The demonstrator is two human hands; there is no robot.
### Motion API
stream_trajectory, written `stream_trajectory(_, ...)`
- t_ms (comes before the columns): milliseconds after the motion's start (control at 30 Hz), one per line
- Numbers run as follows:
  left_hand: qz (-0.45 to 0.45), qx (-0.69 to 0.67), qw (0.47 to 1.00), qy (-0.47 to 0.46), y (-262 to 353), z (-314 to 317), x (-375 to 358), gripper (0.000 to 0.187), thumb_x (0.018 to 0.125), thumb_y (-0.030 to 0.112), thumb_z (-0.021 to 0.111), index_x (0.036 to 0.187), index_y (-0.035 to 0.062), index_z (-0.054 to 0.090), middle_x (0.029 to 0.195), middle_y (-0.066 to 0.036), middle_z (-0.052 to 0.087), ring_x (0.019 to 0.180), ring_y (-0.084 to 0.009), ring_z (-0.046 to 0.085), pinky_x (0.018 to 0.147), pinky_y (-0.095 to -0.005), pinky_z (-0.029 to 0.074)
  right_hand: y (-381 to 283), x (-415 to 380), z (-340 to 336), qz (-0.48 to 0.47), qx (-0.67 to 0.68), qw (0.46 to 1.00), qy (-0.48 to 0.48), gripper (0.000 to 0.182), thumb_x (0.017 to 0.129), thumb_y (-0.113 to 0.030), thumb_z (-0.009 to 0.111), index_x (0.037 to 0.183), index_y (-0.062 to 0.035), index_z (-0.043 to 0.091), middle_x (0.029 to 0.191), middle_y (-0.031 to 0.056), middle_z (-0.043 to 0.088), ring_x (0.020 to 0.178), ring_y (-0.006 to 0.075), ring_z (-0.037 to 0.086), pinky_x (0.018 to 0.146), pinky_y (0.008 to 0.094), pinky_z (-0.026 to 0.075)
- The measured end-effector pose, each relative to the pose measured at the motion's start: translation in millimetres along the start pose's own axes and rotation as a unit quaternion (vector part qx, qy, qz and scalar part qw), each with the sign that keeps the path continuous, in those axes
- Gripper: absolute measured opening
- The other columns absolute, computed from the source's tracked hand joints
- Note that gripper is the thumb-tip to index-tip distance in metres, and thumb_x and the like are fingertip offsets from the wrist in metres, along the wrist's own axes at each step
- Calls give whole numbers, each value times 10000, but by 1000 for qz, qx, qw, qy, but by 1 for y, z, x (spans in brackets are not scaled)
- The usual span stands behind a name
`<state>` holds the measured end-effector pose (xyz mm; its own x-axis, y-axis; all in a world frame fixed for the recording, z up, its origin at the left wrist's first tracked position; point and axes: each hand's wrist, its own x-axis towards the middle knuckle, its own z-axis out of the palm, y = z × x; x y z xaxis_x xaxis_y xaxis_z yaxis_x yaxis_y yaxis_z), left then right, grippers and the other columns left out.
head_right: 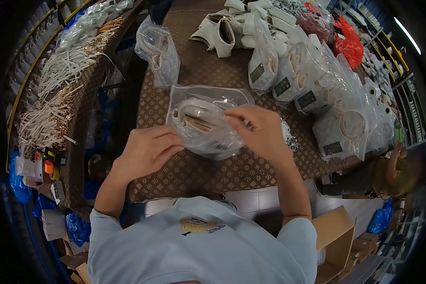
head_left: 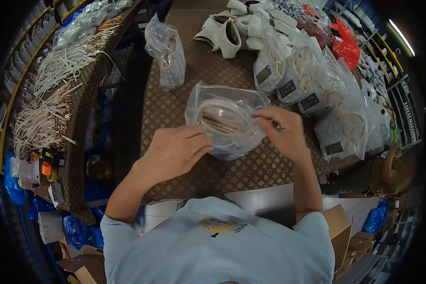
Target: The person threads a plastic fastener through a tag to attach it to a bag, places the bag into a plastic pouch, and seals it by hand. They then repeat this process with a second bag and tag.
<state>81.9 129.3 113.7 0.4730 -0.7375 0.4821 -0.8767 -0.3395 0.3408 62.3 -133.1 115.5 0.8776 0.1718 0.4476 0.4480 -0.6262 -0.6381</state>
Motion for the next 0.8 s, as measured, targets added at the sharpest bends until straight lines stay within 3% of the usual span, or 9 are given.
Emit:
stream_trajectory(100, -61, -8, 997, 50, -4, -2, 6, 77, 773, 134, 653, 822, 87, 616, 812, -27, 598, 638, -223, 604, 534, -303, 482, 10, -8, -36, 42, 68, 993, 90, 246, 760, -89, 667, 998, -33, 644, 978, 103, 637, 875, 210, 597, 732, 296, 479)
stream_trajectory(167, -46, -10, 996, 71, -6, 0, 14, 78, 781, 137, 650, 819, 80, 612, 817, -28, 602, 596, -231, 598, 509, -301, 473, 17, -10, -44, -33, -105, 994, 24, 263, 759, -83, 670, 1019, -54, 642, 1102, 125, 586, 953, 219, 572, 787, 321, 465)
stream_trajectory(300, -42, 18, 998, 36, -4, -5, 24, 103, 768, 153, 664, 822, 77, 620, 836, -24, 604, 657, -226, 609, 537, -310, 478, 38, -24, -35, -4, -127, 992, -6, 325, 741, -38, 676, 1055, -44, 594, 1189, 112, 531, 1037, 185, 551, 885, 294, 425)
stream_trajectory(367, -49, 43, 998, -2, -4, -19, 30, 209, 753, 143, 668, 945, 78, 618, 947, -64, 618, 836, -246, 611, 687, -326, 488, 45, -26, -37, 119, 8, 991, -58, 286, 736, -34, 681, 1008, -50, 595, 1209, 109, 515, 1121, 203, 508, 953, 300, 377)
stream_trajectory(500, -43, 112, 990, 77, -40, -36, 46, 391, 738, 109, 659, 1117, 70, 568, 1100, -123, 593, 1012, -303, 550, 872, -352, 435, 48, -30, -48, 37, 74, 996, -41, 265, 751, -27, 677, 997, -25, 578, 1243, 113, 489, 1124, 199, 506, 971, 305, 361)
stream_trajectory(567, -153, 44, 986, 44, -70, -33, 48, 521, 737, 72, 636, 1237, 53, 491, 1197, -151, 556, 1084, -319, 517, 963, -351, 369, 61, -36, -46, -25, 158, 986, 44, 310, 755, -6, 672, 1046, -11, 564, 1211, 115, 515, 1084, 201, 533, 958, 307, 378)
stream_trajectory(600, -152, 44, 986, 48, -80, -33, 47, 521, 737, 72, 636, 1237, 53, 491, 1197, -151, 556, 1084, -319, 517, 963, -351, 369, 54, -38, -46, -28, 156, 986, 43, 310, 755, -6, 672, 1046, -11, 564, 1211, 115, 515, 1084, 201, 533, 958, 307, 378)
stream_trajectory(667, -198, -153, 968, -4, -93, -35, 46, 530, 766, 69, 630, 1267, 24, 461, 1217, -124, 554, 1082, -247, 529, 931, -324, 397, 36, -42, -41, 82, 201, 969, 114, 341, 770, -8, 660, 1092, -1, 546, 1167, 107, 549, 1085, 180, 531, 968, 299, 374)
stream_trajectory(800, -258, -245, 935, 8, -99, -28, 48, 430, 798, 79, 635, 1206, 3, 522, 1107, -77, 608, 987, -138, 549, 852, -277, 432, 47, -45, -33, 106, 147, 974, 132, 280, 771, -52, 680, 1035, -2, 606, 1027, 84, 625, 964, 154, 567, 853, 279, 425)
